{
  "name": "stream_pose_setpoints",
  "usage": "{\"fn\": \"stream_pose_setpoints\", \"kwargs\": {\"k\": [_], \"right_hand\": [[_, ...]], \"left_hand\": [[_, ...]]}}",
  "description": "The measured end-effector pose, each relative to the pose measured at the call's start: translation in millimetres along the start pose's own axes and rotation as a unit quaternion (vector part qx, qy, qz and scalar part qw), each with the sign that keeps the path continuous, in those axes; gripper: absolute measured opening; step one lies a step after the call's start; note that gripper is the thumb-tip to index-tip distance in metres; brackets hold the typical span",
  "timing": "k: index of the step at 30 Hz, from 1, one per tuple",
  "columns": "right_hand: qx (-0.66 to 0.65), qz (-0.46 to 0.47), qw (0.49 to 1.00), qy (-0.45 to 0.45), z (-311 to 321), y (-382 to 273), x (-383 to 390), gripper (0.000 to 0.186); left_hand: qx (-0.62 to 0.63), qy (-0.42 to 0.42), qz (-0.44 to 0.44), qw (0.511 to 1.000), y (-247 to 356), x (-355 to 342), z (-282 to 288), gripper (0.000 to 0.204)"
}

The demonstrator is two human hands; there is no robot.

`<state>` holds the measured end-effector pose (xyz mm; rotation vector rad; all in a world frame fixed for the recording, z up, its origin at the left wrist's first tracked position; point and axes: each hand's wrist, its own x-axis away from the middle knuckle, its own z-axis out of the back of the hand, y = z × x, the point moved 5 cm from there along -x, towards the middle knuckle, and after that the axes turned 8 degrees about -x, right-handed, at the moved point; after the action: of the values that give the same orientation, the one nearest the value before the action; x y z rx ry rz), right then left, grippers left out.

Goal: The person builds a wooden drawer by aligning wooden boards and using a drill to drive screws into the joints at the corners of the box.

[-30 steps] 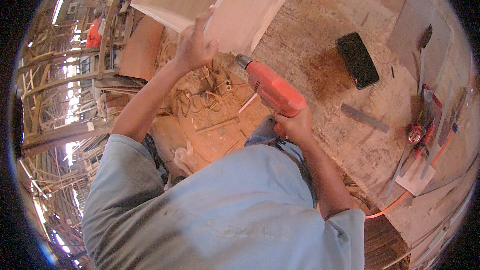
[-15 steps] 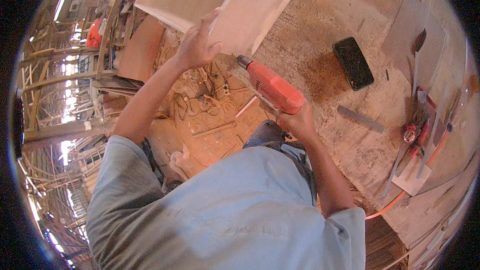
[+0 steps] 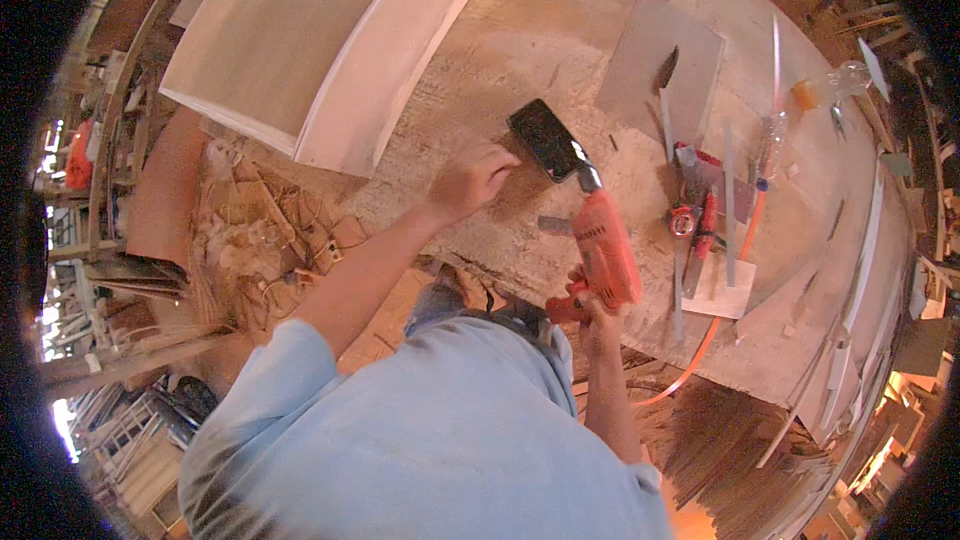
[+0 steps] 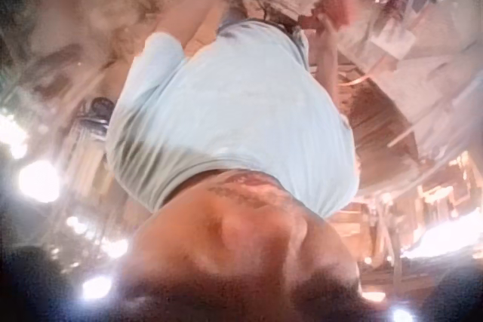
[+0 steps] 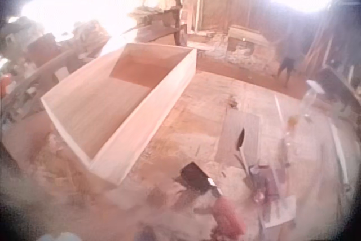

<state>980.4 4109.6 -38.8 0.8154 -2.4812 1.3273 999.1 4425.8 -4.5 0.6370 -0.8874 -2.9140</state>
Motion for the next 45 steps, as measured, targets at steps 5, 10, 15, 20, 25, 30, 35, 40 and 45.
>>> {"fn": "stream_pose_setpoints", "kwargs": {"k": [5, 10, 15, 20, 25, 30, 35, 40, 45], "right_hand": [[-0.001, 0.046, 0.995, 0.087, 54.9, -9.5, 28.3, 0.056], [-0.024, 0.069, 0.989, 0.129, 80.2, 15.7, 48.1, 0.051], [-0.044, 0.069, 0.99, 0.115, 81.9, 22.8, 58.3, 0.051], [-0.048, 0.063, 0.99, 0.113, 75.5, 15.1, 56.6, 0.059], [-0.02, 0.047, 0.996, 0.071, 64.4, 6.9, 46.7, 0.061], [-0.016, 0.02, 0.999, 0.035, 33.3, 0.7, 31.9, 0.062], [-0.017, -0.002, 1.0, 0.008, 25.5, 8.7, 15.3, 0.063], [-0.016, 0.005, 1.0, 0.005, 22.5, 9.9, 15.9, 0.06], [-0.027, 0.012, 0.998, 0.047, 39.6, 12.6, 31.2, 0.059]], "left_hand": [[-0.22, -0.207, -0.046, 0.952, -7.5, -88.3, -92.9, 0.017], [-0.265, -0.223, -0.143, 0.927, -20.5, -98.5, -100.2, 0.016], [-0.324, -0.214, -0.221, 0.895, -20.8, -98.2, -112.9, 0.013], [-0.327, -0.201, -0.267, 0.884, -10.4, -99.5, -112.3, 0.011], [-0.304, -0.163, -0.249, 0.905, -11.4, -99.4, -101.1, 0.011], [-0.174, -0.249, -0.029, 0.952, -16.8, -96.1, -71.5, 0.01], [-0.199, -0.218, -0.119, 0.948, -14.9, -89.6, -61.7, 0.013], [-0.308, -0.09, -0.109, 0.941, -18.7, -101.8, -55.3, 0.01], [-0.297, -0.325, -0.123, 0.889, 5.1, -109.4, -75.5, 0.014]]}}
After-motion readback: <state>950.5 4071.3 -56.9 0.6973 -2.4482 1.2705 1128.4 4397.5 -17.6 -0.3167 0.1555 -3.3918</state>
